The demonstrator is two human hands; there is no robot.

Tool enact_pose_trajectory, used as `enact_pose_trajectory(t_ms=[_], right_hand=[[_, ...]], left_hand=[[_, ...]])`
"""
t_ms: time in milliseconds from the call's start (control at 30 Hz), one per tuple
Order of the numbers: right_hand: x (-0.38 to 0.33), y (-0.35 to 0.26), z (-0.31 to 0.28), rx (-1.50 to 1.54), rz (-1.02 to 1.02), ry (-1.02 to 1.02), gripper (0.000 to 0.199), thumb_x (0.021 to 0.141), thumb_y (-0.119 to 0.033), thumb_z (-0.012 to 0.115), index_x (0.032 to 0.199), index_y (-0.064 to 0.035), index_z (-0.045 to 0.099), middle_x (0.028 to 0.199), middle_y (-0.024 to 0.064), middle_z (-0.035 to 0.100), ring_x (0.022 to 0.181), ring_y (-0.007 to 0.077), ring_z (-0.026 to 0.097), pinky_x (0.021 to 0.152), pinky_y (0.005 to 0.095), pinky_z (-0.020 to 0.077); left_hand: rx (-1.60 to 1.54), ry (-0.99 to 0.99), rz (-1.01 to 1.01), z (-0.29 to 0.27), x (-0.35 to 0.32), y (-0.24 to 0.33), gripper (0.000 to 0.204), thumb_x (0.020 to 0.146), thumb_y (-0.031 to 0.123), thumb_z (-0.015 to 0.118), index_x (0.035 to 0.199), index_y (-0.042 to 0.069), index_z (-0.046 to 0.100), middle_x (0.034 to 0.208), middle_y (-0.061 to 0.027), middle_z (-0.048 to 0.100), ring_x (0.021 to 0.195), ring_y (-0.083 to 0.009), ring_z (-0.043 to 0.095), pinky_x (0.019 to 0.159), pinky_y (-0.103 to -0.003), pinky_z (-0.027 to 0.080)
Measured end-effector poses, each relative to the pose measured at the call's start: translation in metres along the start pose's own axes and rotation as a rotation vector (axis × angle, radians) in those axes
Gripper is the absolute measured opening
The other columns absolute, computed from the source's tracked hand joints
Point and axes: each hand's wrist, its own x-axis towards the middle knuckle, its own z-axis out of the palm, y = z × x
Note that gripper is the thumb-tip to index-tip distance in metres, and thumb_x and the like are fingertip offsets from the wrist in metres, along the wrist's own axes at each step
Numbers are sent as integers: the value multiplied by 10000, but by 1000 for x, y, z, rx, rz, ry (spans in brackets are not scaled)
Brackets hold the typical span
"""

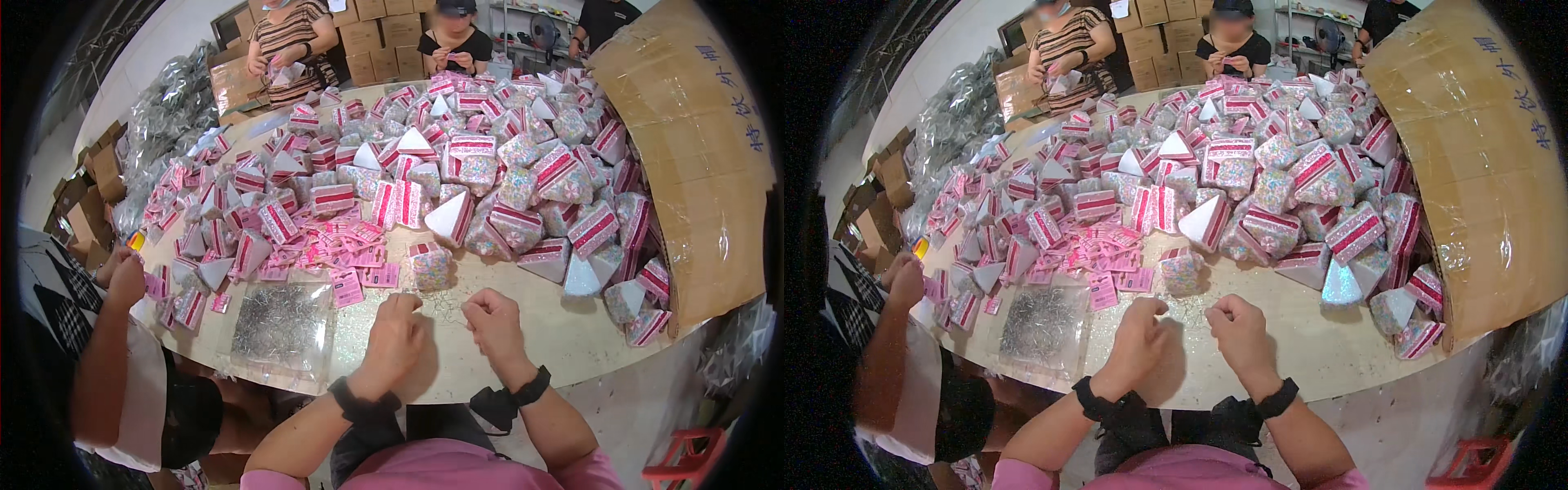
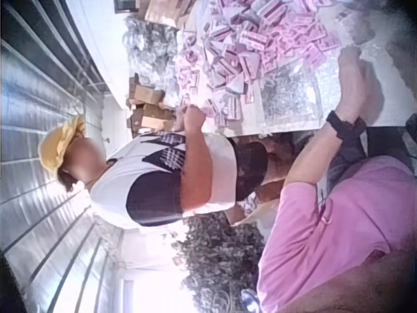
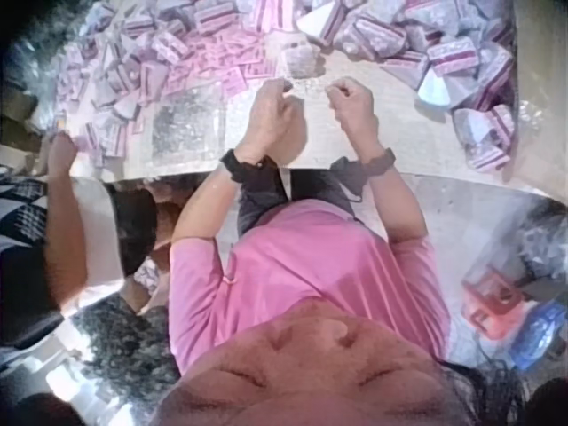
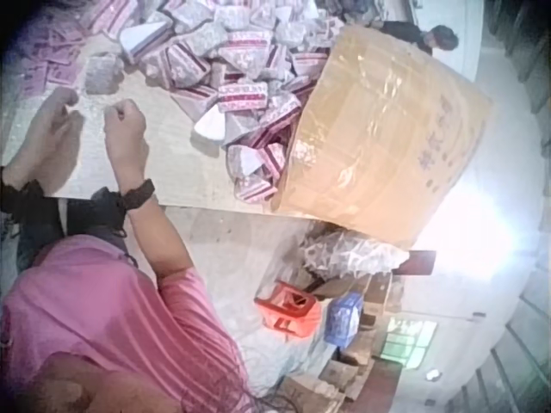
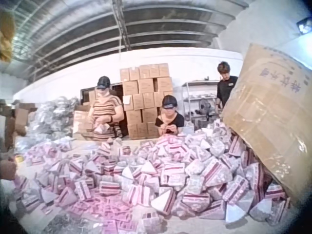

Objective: Packaging small pyramid-shaped decorative items and pink paper cards into clear plastic bags.

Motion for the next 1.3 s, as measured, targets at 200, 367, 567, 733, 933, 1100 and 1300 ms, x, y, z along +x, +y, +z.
enact_pose_trajectory(t_ms=[200, 367, 567, 733, 933, 1100, 1300], right_hand=[[-14, -12, 4, 65, -14, -107, 145, 839, -140, 605, 815, 3, 606, 641, 14, 568, 514, 61, 478, 461, 232, 375], [-29, -16, -3, 327, -44, -176, 89, 862, -86, 597, 882, 1, 595, 717, 17, 575, 577, 60, 505, 524, 209, 417], [-32, -2, -6, 221, -334, -149, 39, 831, -6, 592, 862, -19, 570, 800, 29, 569, 673, 83, 550, 603, 213, 450], [-27, -3, -10, -133, -706, -142, 38, 837, -9, 587, 840, -28, 554, 779, 16, 527, 698, 94, 523, 600, 229, 434], [-26, 14, -11, 171, -173, -145, 36, 861, -60, 548, 843, -31, 535, 714, 4, 523, 600, 69, 501, 511, 196, 409], [-27, 12, -9, 246, -143, -98, 49, 873, -64, 555, 907, -32, 568, 681, -7, 532, 575, 55, 499, 483, 202, 400], [-25, 17, -12, 232, -93, -132, 73, 872, -83, 565, 902, -29, 604, 648, -15, 530, 557, 48, 492, 480, 197, 393]], left_hand=[[-75, -45, 210, 1, 0, 11, 176, 817, 64, 629, 956, -16, 555, 793, -131, 560, 722, -290, 548, 672, -361, 456], [-620, -176, -209, -3, -3, 19, 96, 899, 103, 580, 886, 12, 555, 737, 1, 528, 665, -95, 483, 613, -238, 404], [-947, -418, -363, -1, -7, 24, 125, 939, 166, 549, 875, 59, 553, 740, 61, 498, 662, -28, 445, 600, -190, 374], [-754, -441, -344, -12, 0, 19, 129, 904, 166, 592, 879, 45, 557, 711, 36, 497, 654, -64, 466, 608, -232, 402], [798, 24, 87, -53, 40, -36, 228, 719, 114, 673, 896, 21, 563, 909, -148, 604, 889, -342, 576, 705, -418, 490], [874, -136, -40, -52, 42, -69, 289, 696, 175, 708, 907, 26, 577, 927, -136, 588, 939, -311, 559, 762, -401, 494], [744, -20, 70, -54, 45, -61, 271, 697, 166, 706, 872, 13, 566, 896, -149, 599, 904, -330, 565, 741, -409, 491]])
